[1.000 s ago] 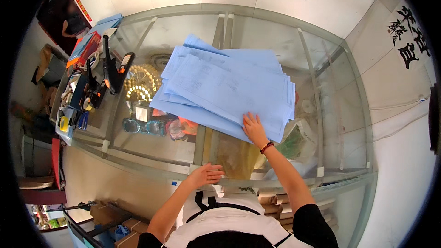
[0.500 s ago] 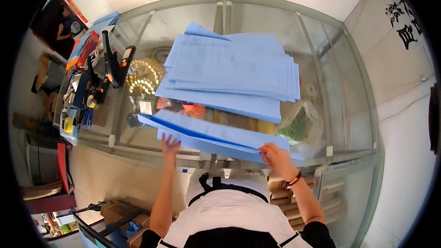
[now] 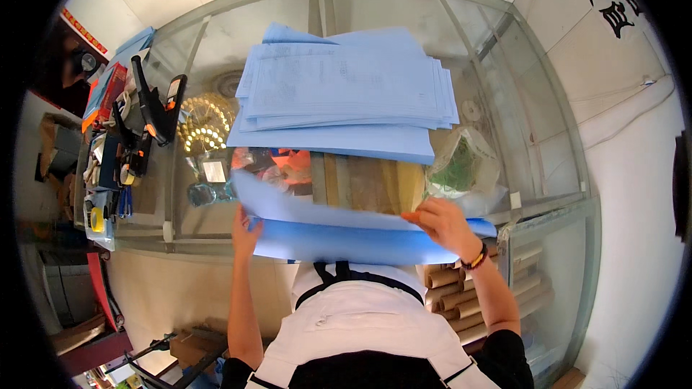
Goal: The person folds light blue sheets of paper in half on a glass table. They pick up a sheet, fold it, and place it on a growing stack, repeating this process for multiple sheets throughout the clip.
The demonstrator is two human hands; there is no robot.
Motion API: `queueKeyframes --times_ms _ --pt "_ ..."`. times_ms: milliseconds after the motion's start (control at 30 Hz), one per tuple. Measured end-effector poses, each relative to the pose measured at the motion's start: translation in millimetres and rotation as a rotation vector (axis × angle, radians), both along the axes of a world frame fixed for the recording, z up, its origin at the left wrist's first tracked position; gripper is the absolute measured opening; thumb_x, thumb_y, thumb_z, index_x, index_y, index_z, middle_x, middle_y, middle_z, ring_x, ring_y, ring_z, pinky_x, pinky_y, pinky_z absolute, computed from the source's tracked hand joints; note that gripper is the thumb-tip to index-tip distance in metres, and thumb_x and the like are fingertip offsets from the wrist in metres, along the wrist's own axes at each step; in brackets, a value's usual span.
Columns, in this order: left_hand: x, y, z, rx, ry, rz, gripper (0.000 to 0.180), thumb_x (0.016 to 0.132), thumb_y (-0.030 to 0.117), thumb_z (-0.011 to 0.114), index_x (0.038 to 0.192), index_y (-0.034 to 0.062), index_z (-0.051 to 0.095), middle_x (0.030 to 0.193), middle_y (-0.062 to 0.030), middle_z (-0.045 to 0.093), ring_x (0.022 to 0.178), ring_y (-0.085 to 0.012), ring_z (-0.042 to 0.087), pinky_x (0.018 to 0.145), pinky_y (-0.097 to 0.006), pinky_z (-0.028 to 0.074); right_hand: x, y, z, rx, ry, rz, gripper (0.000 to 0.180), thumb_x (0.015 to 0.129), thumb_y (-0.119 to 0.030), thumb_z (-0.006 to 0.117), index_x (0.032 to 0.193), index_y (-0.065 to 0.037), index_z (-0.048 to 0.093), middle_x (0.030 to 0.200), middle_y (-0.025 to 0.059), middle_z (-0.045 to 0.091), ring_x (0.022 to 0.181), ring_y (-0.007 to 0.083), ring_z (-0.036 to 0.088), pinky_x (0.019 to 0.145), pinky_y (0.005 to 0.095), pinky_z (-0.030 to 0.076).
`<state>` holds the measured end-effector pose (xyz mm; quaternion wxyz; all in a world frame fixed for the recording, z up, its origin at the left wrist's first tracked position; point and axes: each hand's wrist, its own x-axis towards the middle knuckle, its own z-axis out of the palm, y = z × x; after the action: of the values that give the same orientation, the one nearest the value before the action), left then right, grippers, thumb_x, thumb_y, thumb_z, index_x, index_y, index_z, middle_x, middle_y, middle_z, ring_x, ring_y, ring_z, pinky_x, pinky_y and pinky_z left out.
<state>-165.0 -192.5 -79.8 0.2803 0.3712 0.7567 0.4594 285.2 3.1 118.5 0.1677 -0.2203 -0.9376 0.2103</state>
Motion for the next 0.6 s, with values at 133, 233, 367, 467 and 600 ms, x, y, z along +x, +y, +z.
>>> queueKeyframes --times_ms 133,233,367,467,600 --pt "-21.5 -15.2 -2.2 0.223 -0.339 0.166 0.058 0.091 0.021 0.052 0.145 0.0055 0.035 0.135 -0.0154 0.049 0.124 -0.0239 0.047 0.100 -0.035 0.040 8.3 -53.6 -23.9 0.101 0.015 -0.022 0.051 0.065 -0.002 0.067 0.114 -0.017 0.066 0.107 0.0051 0.058 0.097 0.0250 0.055 0.086 0.0382 0.046" --pt "-3.5 -24.1 33.0 0.069 0.113 0.075 0.056 0.090 0.018 0.053 0.143 0.0069 0.040 0.137 -0.0143 0.049 0.123 -0.0247 0.048 0.103 -0.036 0.038 10.6 -77.9 -49.9 -0.015 -0.108 -0.129 0.061 0.067 -0.007 0.074 0.125 -0.019 0.059 0.125 0.0054 0.053 0.115 0.0247 0.049 0.101 0.0427 0.037" --pt "-23.3 -53.6 13.9 -0.002 0.282 -0.312 0.055 0.085 0.016 0.055 0.139 0.0120 0.047 0.144 -0.0142 0.043 0.132 -0.0271 0.040 0.111 -0.038 0.027 26.2 -101.3 -96.1 -0.094 -0.125 -0.299 0.081 0.064 -0.017 0.082 0.137 -0.022 0.047 0.139 0.0065 0.044 0.122 0.0287 0.044 0.106 0.0464 0.031" --pt "-9.3 -61.8 36.9 -0.158 0.320 -0.337 0.062 0.080 0.014 0.061 0.140 0.0133 0.046 0.147 -0.0137 0.038 0.137 -0.0293 0.033 0.112 -0.042 0.026 29.6 -110.8 -104.1 -0.068 -0.075 -0.365 0.088 0.061 -0.021 0.084 0.139 -0.025 0.044 0.146 0.0075 0.036 0.127 0.0307 0.039 0.107 0.0512 0.027" --pt "18.4 -56.4 70.2 -0.226 0.796 -0.604 0.064 0.078 0.009 0.064 0.139 0.0173 0.047 0.149 -0.0109 0.035 0.139 -0.0317 0.029 0.112 -0.048 0.025 15.5 -105.1 -91.6 -0.148 -0.276 -0.423 0.097 0.058 -0.024 0.086 0.143 -0.030 0.038 0.152 0.0078 0.026 0.137 0.0317 0.028 0.110 0.0573 0.019"
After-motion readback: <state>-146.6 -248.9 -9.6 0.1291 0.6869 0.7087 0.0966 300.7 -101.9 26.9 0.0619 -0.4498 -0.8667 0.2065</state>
